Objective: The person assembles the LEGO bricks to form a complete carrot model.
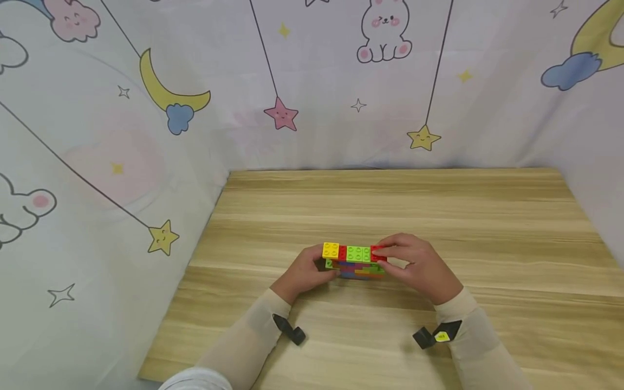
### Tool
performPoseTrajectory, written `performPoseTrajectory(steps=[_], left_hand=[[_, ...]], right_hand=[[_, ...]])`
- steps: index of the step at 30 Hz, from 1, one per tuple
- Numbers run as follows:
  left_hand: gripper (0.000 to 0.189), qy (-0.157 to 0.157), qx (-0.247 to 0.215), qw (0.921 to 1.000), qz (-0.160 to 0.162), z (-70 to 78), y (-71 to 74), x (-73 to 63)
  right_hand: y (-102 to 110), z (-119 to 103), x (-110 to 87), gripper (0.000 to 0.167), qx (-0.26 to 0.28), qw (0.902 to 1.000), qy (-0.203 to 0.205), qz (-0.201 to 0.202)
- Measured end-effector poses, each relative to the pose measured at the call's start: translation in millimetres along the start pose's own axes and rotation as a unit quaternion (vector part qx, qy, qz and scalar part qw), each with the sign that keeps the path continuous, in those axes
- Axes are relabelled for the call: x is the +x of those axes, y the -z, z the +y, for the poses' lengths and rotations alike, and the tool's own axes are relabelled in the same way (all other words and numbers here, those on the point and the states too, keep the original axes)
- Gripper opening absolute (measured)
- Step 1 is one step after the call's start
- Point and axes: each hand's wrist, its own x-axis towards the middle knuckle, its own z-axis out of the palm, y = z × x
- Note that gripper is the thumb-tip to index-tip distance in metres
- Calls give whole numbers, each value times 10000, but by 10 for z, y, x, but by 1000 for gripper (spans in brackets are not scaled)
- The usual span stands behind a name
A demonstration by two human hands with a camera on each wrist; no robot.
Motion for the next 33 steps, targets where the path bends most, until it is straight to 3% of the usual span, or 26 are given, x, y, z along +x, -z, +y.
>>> performPoseTrajectory(steps=[7, 10, 14, 17, 23, 28, 33], left_hand=[[44, -18, -33, 10000, -10, -14, -22, -2], [44, -15, 191, 9998, 15, -24, -18, -13], [45, 92, 728, 9971, 212, -24, 19, -44], [44, 192, 913, 9950, 353, -19, 53, -62], [38, 862, 365, 9927, 763, 8, 73, -59], [39, 1544, -197, 9830, 977, 38, 53, -20], [40, 1877, -318, 9763, 1026, 38, 25, 5]], right_hand=[[-21, 23, -39, 42, 49, 9999, 11, 96], [-61, 51, -93, 50, 224, 9993, -68, 288], [-151, 104, -246, 66, 390, 9957, -672, 504], [-260, 151, -375, 66, 404, 9882, -1437, 353], [-460, 196, -407, 37, 739, 9602, -2694, 27], [-466, 174, -355, 40, 711, 9430, -3248, 139], [-443, 177, -321, 42, 719, 9345, -3484, 121]])
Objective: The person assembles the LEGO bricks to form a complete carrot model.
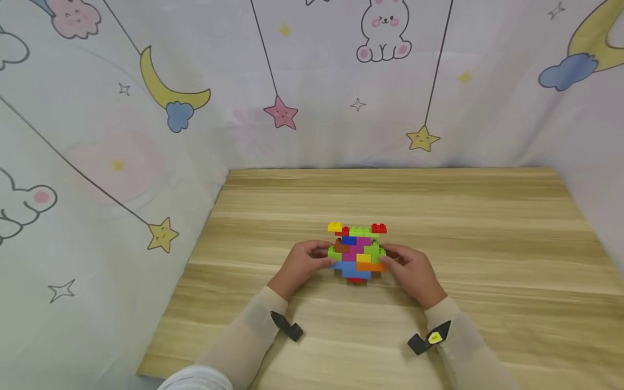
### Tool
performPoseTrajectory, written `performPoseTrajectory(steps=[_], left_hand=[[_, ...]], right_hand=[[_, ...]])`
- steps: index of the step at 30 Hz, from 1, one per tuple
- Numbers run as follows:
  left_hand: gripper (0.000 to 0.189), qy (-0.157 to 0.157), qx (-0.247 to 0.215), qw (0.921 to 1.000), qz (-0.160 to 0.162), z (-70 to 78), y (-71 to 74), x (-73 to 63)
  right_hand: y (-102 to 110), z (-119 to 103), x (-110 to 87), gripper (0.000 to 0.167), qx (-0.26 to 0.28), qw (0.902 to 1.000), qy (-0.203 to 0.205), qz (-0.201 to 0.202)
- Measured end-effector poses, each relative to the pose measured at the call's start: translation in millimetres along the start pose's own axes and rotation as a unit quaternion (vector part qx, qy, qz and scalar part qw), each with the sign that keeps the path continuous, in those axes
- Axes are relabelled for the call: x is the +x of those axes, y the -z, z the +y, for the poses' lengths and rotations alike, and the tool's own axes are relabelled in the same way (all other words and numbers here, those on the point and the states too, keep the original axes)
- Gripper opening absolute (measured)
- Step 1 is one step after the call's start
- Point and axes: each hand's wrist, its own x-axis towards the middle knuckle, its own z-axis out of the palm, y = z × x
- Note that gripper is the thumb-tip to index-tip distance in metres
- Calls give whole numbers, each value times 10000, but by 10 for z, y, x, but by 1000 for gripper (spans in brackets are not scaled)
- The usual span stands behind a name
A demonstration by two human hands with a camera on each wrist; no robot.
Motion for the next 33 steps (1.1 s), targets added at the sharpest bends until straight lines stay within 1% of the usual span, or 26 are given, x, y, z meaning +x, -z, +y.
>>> performPoseTrajectory(steps=[5, 8, 13, 18, 23, 28, 31, 33], left_hand=[[41, 68, 37, 10000, 21, -7, -22, 13], [41, 1, 81, 10000, 43, -16, -36, 18], [40, -195, 47, 9998, 60, -31, -51, 29], [39, -198, 62, 9997, 120, -46, -53, 41], [38, -179, 165, 9994, 252, -55, -69, 63], [38, -171, 381, 9979, 487, -45, -120, 73], [37, -141, 484, 9967, 637, -26, -156, 69], [37, -90, 520, 9962, 699, -12, -176, 64]], right_hand=[[12, 1, 22, 46, 38, 9998, -163, -79], [19, -7, 28, 48, 42, 9995, -273, -123], [24, -13, 30, 51, 88, 9990, -384, -191], [27, -19, 29, 52, 61, 9985, -470, -274], [14, -12, 72, 50, 439, 9952, -808, -323], [-24, -3, 113, 52, 793, 9906, -1098, -216], [-39, -23, 107, 57, 861, 9893, -1145, -287], [-40, -34, 99, 62, 708, 9899, -1165, -388]])
